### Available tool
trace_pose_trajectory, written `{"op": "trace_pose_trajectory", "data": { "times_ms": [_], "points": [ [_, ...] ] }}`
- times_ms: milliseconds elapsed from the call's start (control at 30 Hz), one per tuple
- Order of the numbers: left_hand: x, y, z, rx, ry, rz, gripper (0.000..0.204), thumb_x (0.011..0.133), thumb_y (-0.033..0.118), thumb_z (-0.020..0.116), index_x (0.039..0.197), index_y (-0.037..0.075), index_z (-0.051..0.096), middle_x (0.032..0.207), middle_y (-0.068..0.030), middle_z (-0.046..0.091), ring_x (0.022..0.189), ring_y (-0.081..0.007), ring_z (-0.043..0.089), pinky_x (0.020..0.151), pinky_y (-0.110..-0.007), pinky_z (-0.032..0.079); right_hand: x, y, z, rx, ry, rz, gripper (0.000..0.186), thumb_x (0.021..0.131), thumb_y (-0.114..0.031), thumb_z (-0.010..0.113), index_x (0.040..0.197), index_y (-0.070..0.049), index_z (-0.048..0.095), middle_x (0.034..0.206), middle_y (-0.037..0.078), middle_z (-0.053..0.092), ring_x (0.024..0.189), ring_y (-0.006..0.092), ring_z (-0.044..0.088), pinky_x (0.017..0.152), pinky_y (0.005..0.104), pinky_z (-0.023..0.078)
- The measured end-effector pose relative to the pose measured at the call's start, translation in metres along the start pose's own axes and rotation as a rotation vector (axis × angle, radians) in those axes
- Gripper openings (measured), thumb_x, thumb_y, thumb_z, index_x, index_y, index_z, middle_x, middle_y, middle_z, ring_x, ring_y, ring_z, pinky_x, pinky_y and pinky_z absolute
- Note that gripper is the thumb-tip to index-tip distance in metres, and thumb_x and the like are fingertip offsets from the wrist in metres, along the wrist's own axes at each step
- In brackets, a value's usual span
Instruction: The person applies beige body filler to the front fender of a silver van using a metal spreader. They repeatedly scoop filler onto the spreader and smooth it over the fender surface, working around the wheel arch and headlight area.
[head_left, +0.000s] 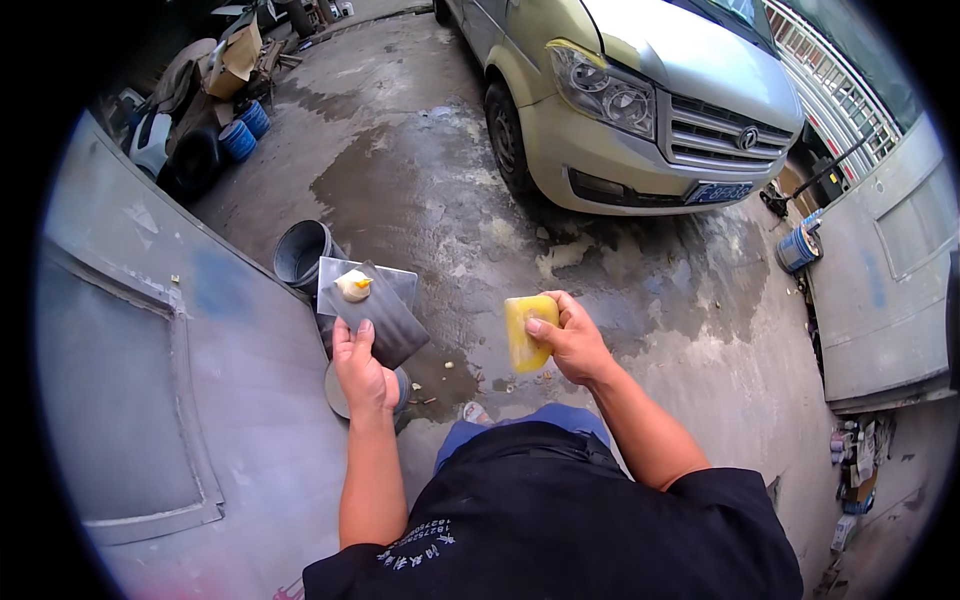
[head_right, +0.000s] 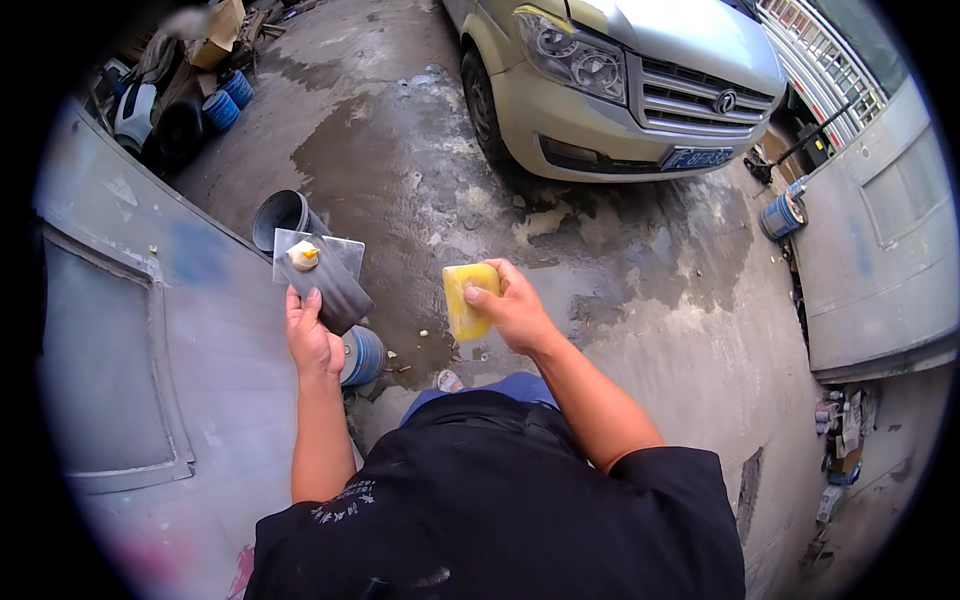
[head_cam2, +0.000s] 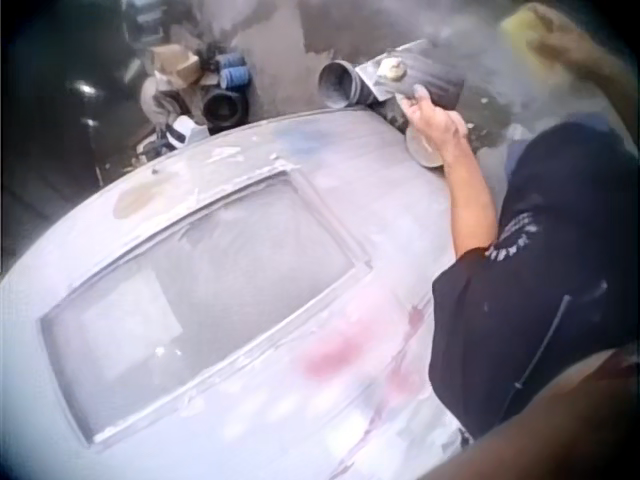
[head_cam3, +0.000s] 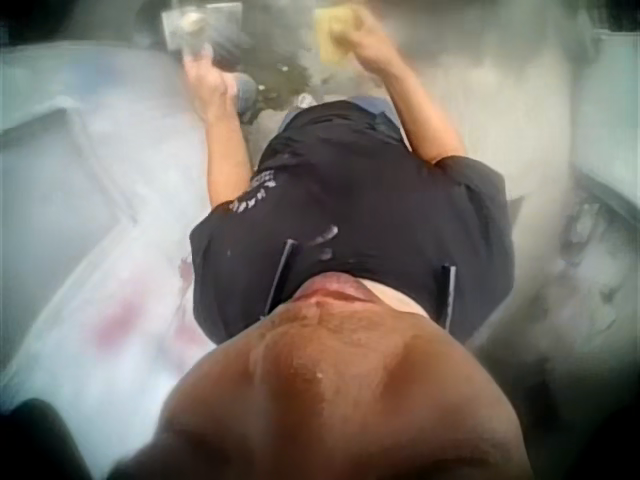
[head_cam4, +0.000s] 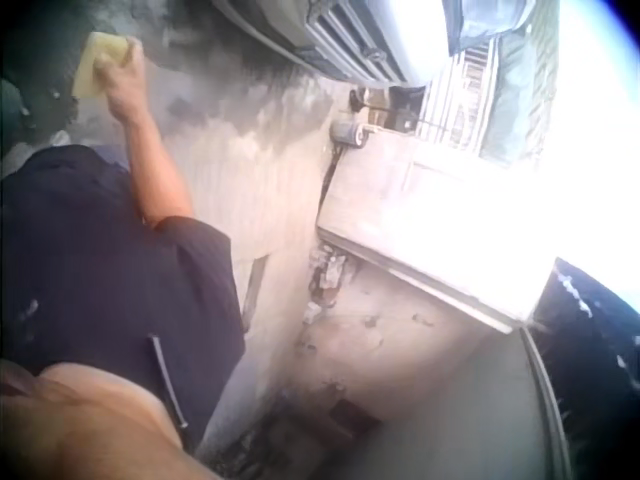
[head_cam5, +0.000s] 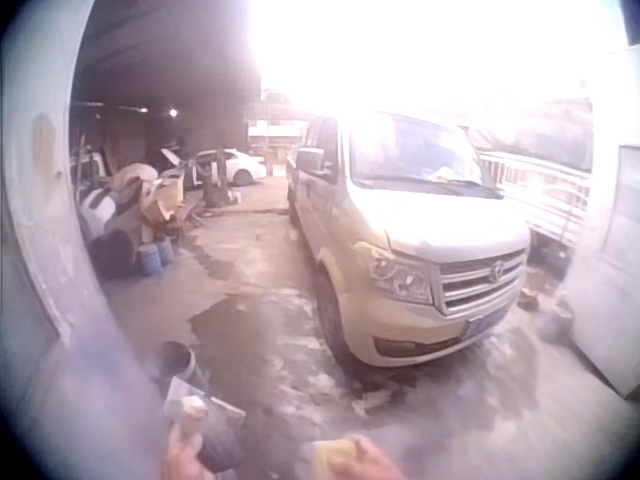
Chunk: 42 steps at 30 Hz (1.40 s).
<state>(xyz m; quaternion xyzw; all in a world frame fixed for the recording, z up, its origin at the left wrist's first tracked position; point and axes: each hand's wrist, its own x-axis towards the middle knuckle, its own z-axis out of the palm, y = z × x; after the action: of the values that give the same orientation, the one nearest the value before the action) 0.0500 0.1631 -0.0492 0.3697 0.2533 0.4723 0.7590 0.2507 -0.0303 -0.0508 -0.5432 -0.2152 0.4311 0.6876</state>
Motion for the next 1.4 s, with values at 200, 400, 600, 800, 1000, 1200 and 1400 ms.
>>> {"op": "trace_pose_trajectory", "data": {
  "times_ms": [200,400,600,800,1000,1200,1400],
  "points": [
    [0.077,-0.003,0.055,0.053,-0.019,0.168,0.031,0.098,0.004,0.047,0.129,-0.001,0.046,0.118,-0.0089,0.059,0.105,-0.0132,0.055,0.096,-0.029,0.042,0.060,-0.001,0.068,-0.358,-0.107,-0.069,0.032,0.092,-0.015,0.066,0.114,-0.003,0.046,0.097,0.004,0.060,0.088,0.0112,0.058,0.079,0.0288,0.049],
    [0.144,-0.032,0.070,0.321,0.101,0.273,0.033,0.099,0.008,0.045,0.131,-0.002,0.044,0.115,-0.0099,0.059,0.099,-0.0138,0.057,0.088,-0.029,0.046,0.130,0.009,0.115,-0.415,-0.023,-0.243,0.029,0.093,-0.012,0.063,0.115,-0.003,0.045,0.098,0.004,0.058,0.089,0.0099,0.056,0.080,0.0273,0.048],
    [0.213,-0.081,0.075,0.507,0.169,0.294,0.036,0.099,0.007,0.046,0.133,-0.003,0.042,0.116,-0.0110,0.058,0.101,-0.0154,0.056,0.090,-0.031,0.046,0.240,-0.002,0.099,0.197,0.007,-0.229,0.032,0.092,-0.007,0.063,0.117,-0.004,0.043,0.105,0.006,0.058,0.095,0.0127,0.056,0.086,0.0285,0.047],
    [0.345,-0.121,0.089,0.177,0.173,0.281,0.034,0.099,0.002,0.041,0.133,0.000,0.040,0.126,-0.0112,0.052,0.114,-0.0162,0.052,0.101,-0.033,0.040,0.382,-0.041,0.063,0.473,-0.124,-0.185,0.039,0.090,-0.003,0.064,0.120,-0.004,0.040,0.107,0.007,0.056,0.100,0.0144,0.056,0.090,0.0320,0.048],
    [0.457,-0.125,0.147,0.012,0.247,0.162,0.035,0.099,0.003,0.042,0.133,0.002,0.041,0.129,-0.0116,0.052,0.116,-0.0191,0.053,0.102,-0.036,0.041,0.500,-0.056,0.033,0.071,-0.116,-0.291,0.046,0.090,-0.008,0.066,0.132,-0.003,0.048,0.115,0.008,0.056,0.109,0.0156,0.054,0.097,0.0310,0.043],
    [0.532,-0.114,0.170,0.005,0.281,0.194,0.032,0.098,0.003,0.043,0.130,0.001,0.043,0.125,-0.0119,0.054,0.112,-0.0176,0.054,0.099,-0.035,0.042,0.577,-0.089,0.030,-0.207,-0.259,-0.344,0.043,0.092,-0.010,0.065,0.132,-0.002,0.051,0.122,0.006,0.055,0.111,0.0130,0.053,0.095,0.0295,0.045],
    [0.601,-0.109,0.159,0.009,0.289,0.202,0.032,0.098,0.003,0.044,0.130,0.001,0.043,0.124,-0.0119,0.055,0.111,-0.0171,0.054,0.098,-0.034,0.042,0.641,-0.101,0.051,-0.437,-0.242,-0.401,0.042,0.090,-0.009,0.067,0.129,-0.001,0.054,0.112,0.008,0.060,0.102,0.0131,0.058,0.088,0.0290,0.049]
  ]
}}
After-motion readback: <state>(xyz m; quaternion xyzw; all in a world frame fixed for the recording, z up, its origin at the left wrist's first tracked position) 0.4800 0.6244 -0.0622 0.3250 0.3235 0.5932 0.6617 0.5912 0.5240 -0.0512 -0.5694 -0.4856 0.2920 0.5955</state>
